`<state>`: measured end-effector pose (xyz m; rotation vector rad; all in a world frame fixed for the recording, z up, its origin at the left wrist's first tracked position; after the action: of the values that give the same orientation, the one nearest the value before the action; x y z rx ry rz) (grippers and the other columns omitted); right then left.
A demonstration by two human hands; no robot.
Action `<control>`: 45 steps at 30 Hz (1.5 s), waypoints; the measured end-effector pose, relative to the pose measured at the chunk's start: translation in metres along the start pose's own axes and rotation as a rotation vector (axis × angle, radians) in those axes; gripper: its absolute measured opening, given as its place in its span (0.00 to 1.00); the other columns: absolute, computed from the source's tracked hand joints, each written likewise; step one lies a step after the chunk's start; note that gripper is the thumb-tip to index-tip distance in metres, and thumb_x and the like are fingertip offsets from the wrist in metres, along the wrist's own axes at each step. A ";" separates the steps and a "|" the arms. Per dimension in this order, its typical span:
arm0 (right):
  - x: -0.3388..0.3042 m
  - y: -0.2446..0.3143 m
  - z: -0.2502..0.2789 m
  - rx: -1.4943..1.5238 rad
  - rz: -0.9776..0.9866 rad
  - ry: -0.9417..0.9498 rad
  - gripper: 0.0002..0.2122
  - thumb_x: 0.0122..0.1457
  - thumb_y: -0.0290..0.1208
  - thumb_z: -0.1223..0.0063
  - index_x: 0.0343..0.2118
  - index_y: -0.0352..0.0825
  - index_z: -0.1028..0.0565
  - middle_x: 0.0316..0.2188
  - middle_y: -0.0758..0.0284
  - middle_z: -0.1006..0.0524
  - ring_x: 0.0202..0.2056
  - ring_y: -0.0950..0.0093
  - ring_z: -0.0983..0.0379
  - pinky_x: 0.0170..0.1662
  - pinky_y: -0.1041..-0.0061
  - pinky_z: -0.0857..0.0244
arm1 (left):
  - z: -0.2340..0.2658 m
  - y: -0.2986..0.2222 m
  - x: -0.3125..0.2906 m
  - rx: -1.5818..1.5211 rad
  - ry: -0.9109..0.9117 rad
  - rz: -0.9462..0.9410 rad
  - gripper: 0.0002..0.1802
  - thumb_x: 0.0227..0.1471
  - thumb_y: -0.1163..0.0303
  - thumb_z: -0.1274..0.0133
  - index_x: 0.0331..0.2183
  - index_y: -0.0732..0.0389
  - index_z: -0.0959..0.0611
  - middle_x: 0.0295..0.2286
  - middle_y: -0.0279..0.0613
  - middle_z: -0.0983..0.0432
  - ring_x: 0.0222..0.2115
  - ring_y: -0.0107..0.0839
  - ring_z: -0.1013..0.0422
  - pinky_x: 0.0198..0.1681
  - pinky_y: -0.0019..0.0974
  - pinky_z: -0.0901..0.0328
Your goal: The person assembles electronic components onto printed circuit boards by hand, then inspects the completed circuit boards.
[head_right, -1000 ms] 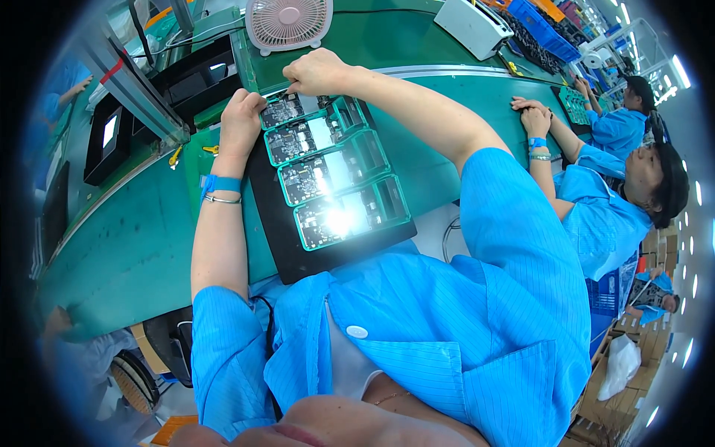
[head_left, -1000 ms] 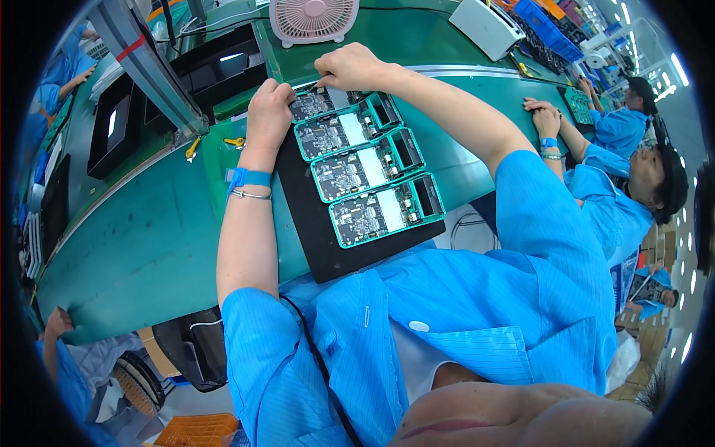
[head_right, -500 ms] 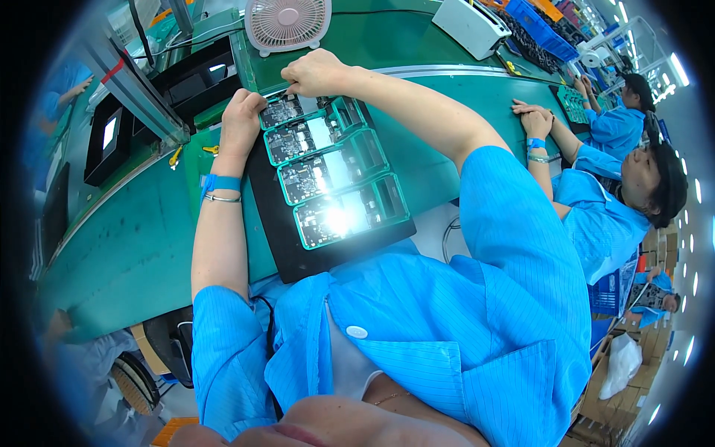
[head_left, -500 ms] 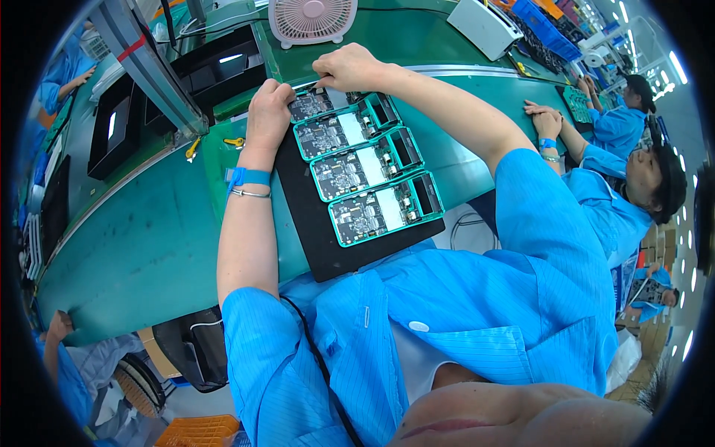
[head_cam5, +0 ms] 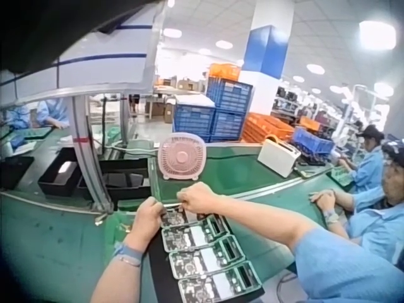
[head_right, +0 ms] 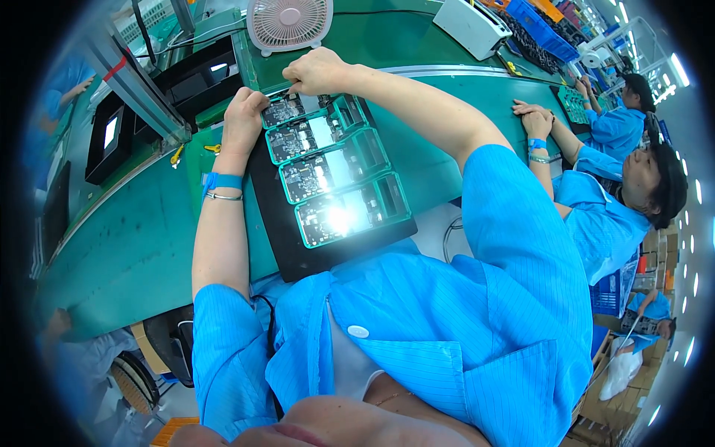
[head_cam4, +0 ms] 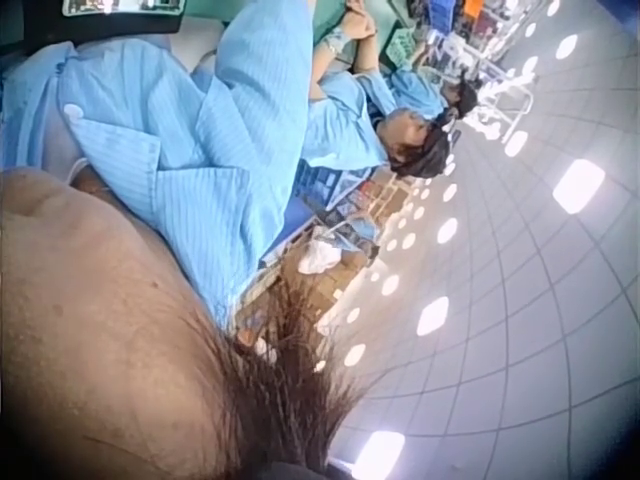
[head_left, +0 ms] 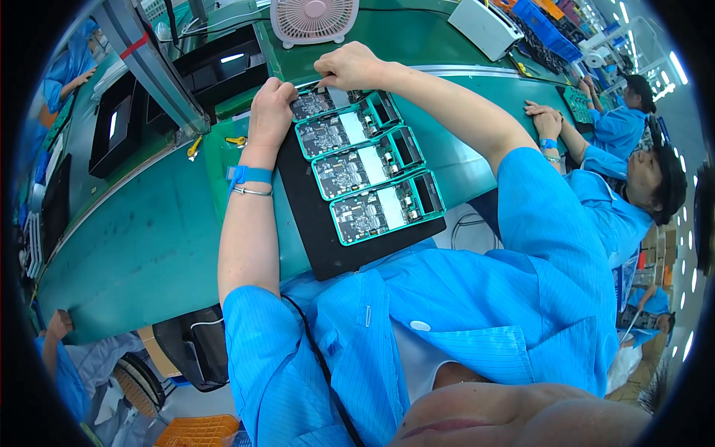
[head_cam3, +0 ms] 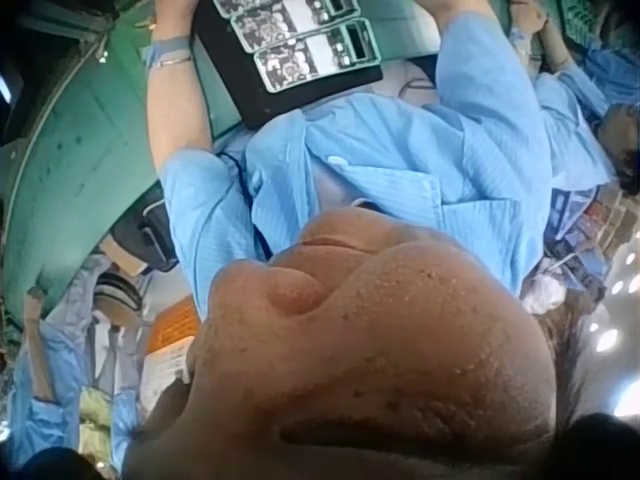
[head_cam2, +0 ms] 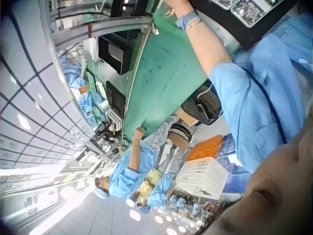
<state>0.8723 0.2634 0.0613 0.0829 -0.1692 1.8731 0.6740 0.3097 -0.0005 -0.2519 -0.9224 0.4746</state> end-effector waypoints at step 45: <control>-0.102 0.072 0.040 0.079 0.033 -0.024 0.13 0.55 0.43 0.40 0.25 0.37 0.22 0.28 0.68 0.21 0.33 0.63 0.21 0.35 0.61 0.30 | 0.046 -0.103 -0.076 0.041 0.021 -0.039 0.05 0.44 0.81 0.44 0.26 0.60 0.18 0.26 0.43 0.30 0.30 0.43 0.27 0.34 0.44 0.31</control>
<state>0.8341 0.1394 0.0809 0.1580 -0.1133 1.9124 0.6271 0.1835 0.0148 -0.2005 -0.8948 0.4537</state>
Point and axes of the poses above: each hand's wrist, its own x-axis towards the middle knuckle, its own z-axis out of the back of the hand, y = z × x, the point moved 2 cm from there along x, towards the middle knuckle
